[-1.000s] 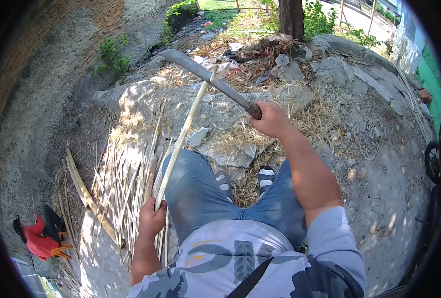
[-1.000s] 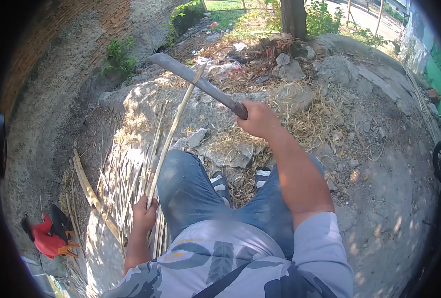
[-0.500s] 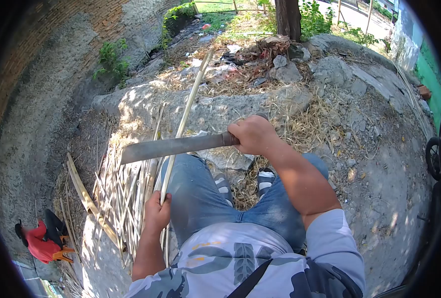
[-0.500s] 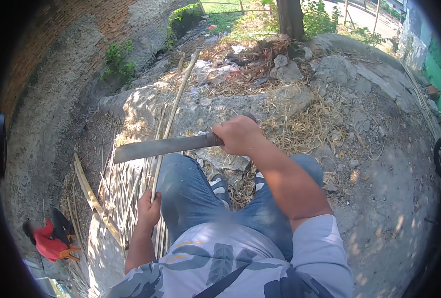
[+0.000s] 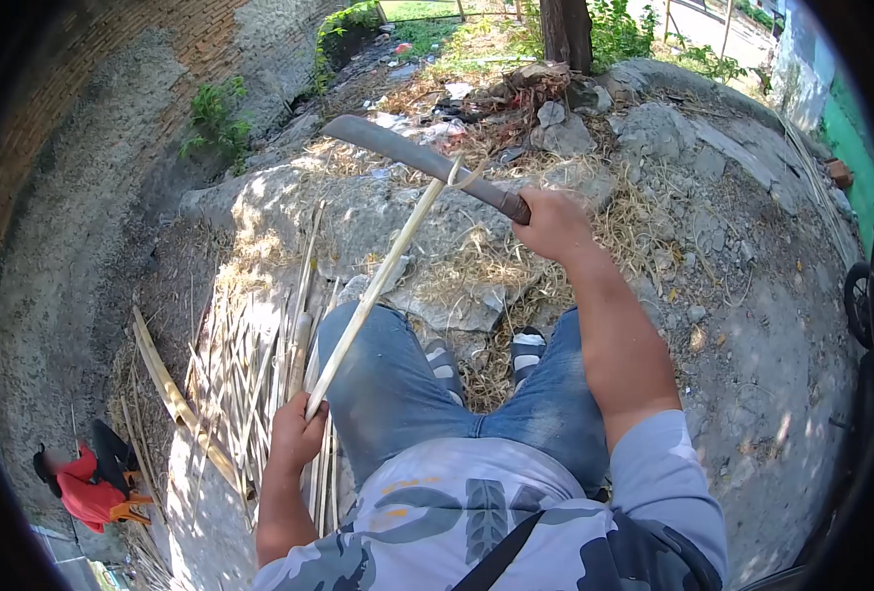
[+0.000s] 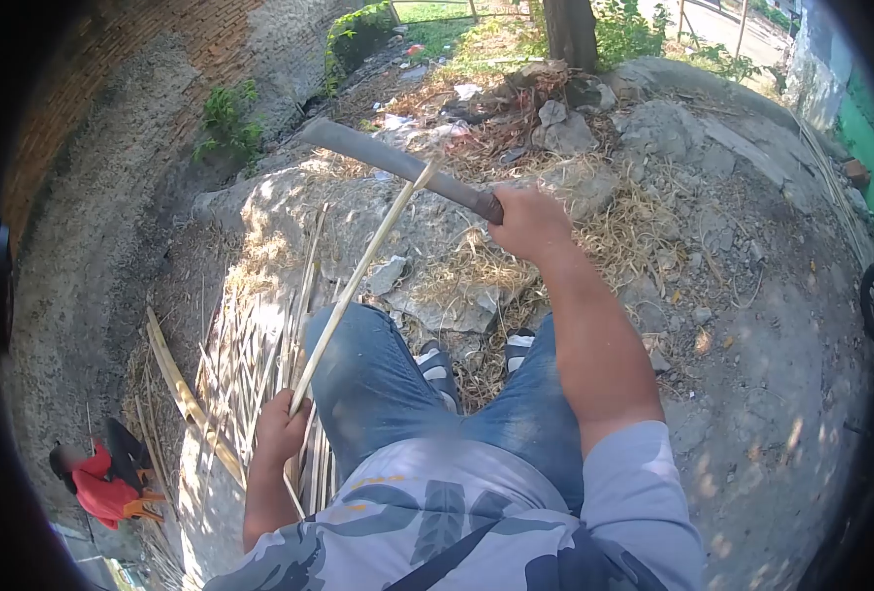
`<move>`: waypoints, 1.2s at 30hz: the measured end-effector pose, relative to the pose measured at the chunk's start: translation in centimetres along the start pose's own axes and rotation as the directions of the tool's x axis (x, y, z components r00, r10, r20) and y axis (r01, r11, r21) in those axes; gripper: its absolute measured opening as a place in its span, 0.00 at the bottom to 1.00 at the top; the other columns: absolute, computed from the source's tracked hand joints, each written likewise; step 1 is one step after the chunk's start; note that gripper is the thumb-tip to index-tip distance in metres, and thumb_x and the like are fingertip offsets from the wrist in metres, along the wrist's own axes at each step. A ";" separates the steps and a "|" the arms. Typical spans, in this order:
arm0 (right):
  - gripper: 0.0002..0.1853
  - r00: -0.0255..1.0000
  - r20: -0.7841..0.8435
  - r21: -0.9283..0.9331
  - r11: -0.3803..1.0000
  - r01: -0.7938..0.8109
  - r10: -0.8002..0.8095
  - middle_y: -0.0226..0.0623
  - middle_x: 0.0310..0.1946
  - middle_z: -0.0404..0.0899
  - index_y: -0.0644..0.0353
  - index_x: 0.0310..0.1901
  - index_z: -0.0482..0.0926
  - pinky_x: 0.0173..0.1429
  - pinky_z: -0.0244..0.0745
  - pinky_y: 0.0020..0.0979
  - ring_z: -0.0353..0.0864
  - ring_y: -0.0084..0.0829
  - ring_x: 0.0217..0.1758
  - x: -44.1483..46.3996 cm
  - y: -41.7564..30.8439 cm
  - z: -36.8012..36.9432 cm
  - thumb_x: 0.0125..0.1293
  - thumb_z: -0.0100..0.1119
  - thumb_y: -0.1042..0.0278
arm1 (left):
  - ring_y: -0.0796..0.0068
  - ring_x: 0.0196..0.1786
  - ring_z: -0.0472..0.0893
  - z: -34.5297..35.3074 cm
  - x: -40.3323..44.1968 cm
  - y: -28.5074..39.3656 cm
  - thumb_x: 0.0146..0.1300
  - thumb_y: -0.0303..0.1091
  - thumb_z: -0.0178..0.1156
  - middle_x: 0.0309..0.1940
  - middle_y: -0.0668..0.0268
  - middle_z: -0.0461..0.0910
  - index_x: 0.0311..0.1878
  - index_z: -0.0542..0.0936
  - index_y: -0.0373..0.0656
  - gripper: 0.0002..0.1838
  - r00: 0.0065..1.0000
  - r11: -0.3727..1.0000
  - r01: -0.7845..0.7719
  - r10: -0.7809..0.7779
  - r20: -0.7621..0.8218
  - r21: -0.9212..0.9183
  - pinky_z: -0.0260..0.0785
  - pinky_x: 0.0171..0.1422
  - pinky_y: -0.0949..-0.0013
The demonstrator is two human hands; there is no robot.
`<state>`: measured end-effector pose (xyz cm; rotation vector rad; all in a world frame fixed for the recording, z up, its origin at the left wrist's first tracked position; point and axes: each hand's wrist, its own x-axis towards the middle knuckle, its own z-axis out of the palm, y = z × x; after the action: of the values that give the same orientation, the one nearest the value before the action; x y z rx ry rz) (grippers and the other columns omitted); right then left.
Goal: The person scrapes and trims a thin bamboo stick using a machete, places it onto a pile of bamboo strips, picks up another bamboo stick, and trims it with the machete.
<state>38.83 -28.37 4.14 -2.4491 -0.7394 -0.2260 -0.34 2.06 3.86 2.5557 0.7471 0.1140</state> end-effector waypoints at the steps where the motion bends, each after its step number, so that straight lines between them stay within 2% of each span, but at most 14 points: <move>1: 0.13 0.999 0.030 0.047 0.998 0.044 -0.045 0.47 0.35 0.85 0.54 0.42 0.83 0.48 0.80 0.53 0.87 0.54 0.42 -0.2 0.1 0.3 0.58 0.70 0.60 | 0.53 0.27 0.78 0.4 0.1 -0.5 0.72 0.39 0.66 0.24 0.51 0.80 0.38 0.79 0.35 0.15 1.000 0.999 0.012 -0.012 0.021 -0.037 0.70 0.35 0.56; 3: 0.11 0.986 0.129 0.131 0.987 0.090 -0.107 0.47 0.33 0.85 0.54 0.39 0.83 0.46 0.80 0.52 0.87 0.53 0.41 -0.6 0.1 0.8 0.57 0.71 0.60 | 0.52 0.27 0.79 1.2 -0.2 -1.2 0.71 0.39 0.66 0.25 0.50 0.80 0.37 0.79 0.35 0.15 0.999 0.996 0.035 -0.032 0.044 -0.080 0.70 0.36 0.56; 11: 0.12 0.822 0.116 -0.039 0.824 0.565 -0.557 0.41 0.27 0.84 0.51 0.35 0.78 0.41 0.80 0.49 0.87 0.48 0.33 -1.9 -5.0 3.4 0.51 0.70 0.61 | 0.58 0.27 0.80 2.0 0.2 0.0 0.70 0.37 0.66 0.25 0.51 0.80 0.38 0.79 0.36 0.13 1.000 0.997 0.007 -0.009 -0.018 -0.081 0.71 0.36 0.58; 14: 0.12 0.816 0.094 -0.115 0.808 0.578 -0.571 0.39 0.28 0.84 0.52 0.36 0.79 0.42 0.80 0.50 0.87 0.49 0.35 -1.1 -3.5 2.6 0.52 0.71 0.61 | 0.60 0.27 0.79 1.1 0.0 -0.2 0.71 0.37 0.66 0.24 0.52 0.80 0.38 0.79 0.35 0.13 1.000 0.994 0.008 -0.008 -0.005 -0.112 0.70 0.35 0.58; 16: 0.12 0.939 0.042 -0.113 0.932 0.344 -0.342 0.42 0.29 0.85 0.54 0.39 0.80 0.43 0.79 0.51 0.87 0.50 0.37 -0.2 -1.2 1.6 0.56 0.70 0.60 | 0.64 0.25 0.73 0.1 -0.6 -1.2 0.72 0.38 0.66 0.22 0.54 0.78 0.37 0.79 0.35 0.14 1.000 0.998 0.007 -0.007 -0.006 -0.061 0.68 0.34 0.59; 18: 0.13 0.993 -0.114 0.041 0.999 -0.020 0.024 0.46 0.28 0.84 0.58 0.41 0.81 0.43 0.79 0.50 0.87 0.50 0.37 0.6 0.7 0.9 0.60 0.69 0.60 | 0.66 0.25 0.73 -0.4 -1.3 -3.0 0.72 0.37 0.66 0.23 0.54 0.79 0.37 0.79 0.35 0.14 0.999 0.996 0.046 -0.046 0.005 -0.081 0.68 0.34 0.60; 20: 0.12 0.945 -0.136 0.245 0.934 -0.261 0.299 0.43 0.25 0.81 0.62 0.41 0.82 0.37 0.78 0.44 0.86 0.41 0.30 1.8 4.0 1.4 0.63 0.68 0.61 | 0.75 0.27 0.69 -0.5 -2.0 -4.2 0.74 0.35 0.63 0.21 0.63 0.74 0.34 0.77 0.36 0.13 0.999 0.983 0.020 -0.029 -0.044 -0.183 0.64 0.33 0.64; 23: 0.12 0.797 -0.079 0.631 0.649 -0.425 0.598 0.41 0.26 0.82 0.65 0.39 0.82 0.39 0.78 0.41 0.85 0.38 0.29 2.6 7.2 2.2 0.62 0.65 0.63 | 0.84 0.29 0.62 0.2 -1.9 -5.3 0.78 0.33 0.59 0.22 0.74 0.66 0.35 0.74 0.39 0.13 0.994 0.906 0.003 -0.049 -0.097 -0.424 0.58 0.33 0.70; 25: 0.10 0.775 -0.039 0.847 0.432 -0.310 0.631 0.36 0.24 0.79 0.65 0.36 0.80 0.36 0.76 0.37 0.81 0.31 0.26 2.6 7.7 2.0 0.63 0.65 0.65 | 0.84 0.29 0.61 0.3 -1.2 -4.5 0.80 0.34 0.58 0.23 0.74 0.67 0.37 0.75 0.38 0.13 0.989 0.896 -0.012 -0.054 -0.136 -0.444 0.57 0.33 0.71; 27: 0.09 0.731 -0.008 0.952 0.230 -0.203 0.682 0.31 0.23 0.76 0.63 0.33 0.79 0.31 0.72 0.32 0.75 0.25 0.22 2.5 7.6 1.4 0.64 0.65 0.67 | 0.84 0.30 0.62 0.5 -0.1 -4.1 0.79 0.35 0.59 0.23 0.74 0.67 0.37 0.75 0.38 0.13 0.984 0.891 -0.002 -0.078 -0.158 -0.455 0.58 0.33 0.71; 30: 0.08 0.689 -0.010 0.953 0.216 -0.214 0.725 0.28 0.24 0.75 0.61 0.32 0.77 0.28 0.71 0.28 0.73 0.21 0.21 2.1 7.5 0.9 0.65 0.66 0.69 | 0.83 0.30 0.63 0.8 1.0 -2.9 0.78 0.36 0.61 0.23 0.73 0.69 0.37 0.75 0.38 0.14 0.977 0.896 -0.068 -0.028 -0.210 -0.439 0.60 0.34 0.70; 31: 0.08 0.689 -0.014 0.950 0.225 -0.218 0.725 0.28 0.24 0.75 0.61 0.32 0.77 0.28 0.71 0.28 0.73 0.22 0.22 2.0 7.3 0.7 0.65 0.66 0.69 | 0.82 0.30 0.66 0.6 1.4 -3.6 0.75 0.38 0.65 0.24 0.70 0.72 0.36 0.75 0.38 0.15 0.984 0.923 0.000 -0.069 -0.164 -0.386 0.62 0.35 0.69; 34: 0.08 0.705 -0.017 0.938 0.255 -0.234 0.709 0.29 0.24 0.75 0.61 0.32 0.77 0.28 0.71 0.28 0.74 0.22 0.22 2.0 6.5 0.5 0.65 0.66 0.69 | 0.80 0.29 0.67 -0.3 0.9 -1.5 0.72 0.40 0.68 0.24 0.68 0.74 0.38 0.77 0.37 0.16 0.990 0.968 -0.016 -0.020 -0.140 -0.250 0.64 0.35 0.67; 36: 0.08 0.727 -0.016 0.925 0.287 -0.250 0.686 0.29 0.23 0.75 0.61 0.32 0.77 0.28 0.71 0.28 0.74 0.22 0.22 2.0 6.0 0.7 0.65 0.66 0.68 | 0.78 0.29 0.69 -0.4 0.7 -1.3 0.69 0.38 0.62 0.25 0.67 0.74 0.41 0.79 0.35 0.13 0.994 0.930 0.003 -0.042 -0.098 -0.366 0.64 0.36 0.68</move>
<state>43.82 -31.22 1.33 -1.3596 0.1721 -0.0679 -0.49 3.58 3.60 2.1972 0.7172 0.3488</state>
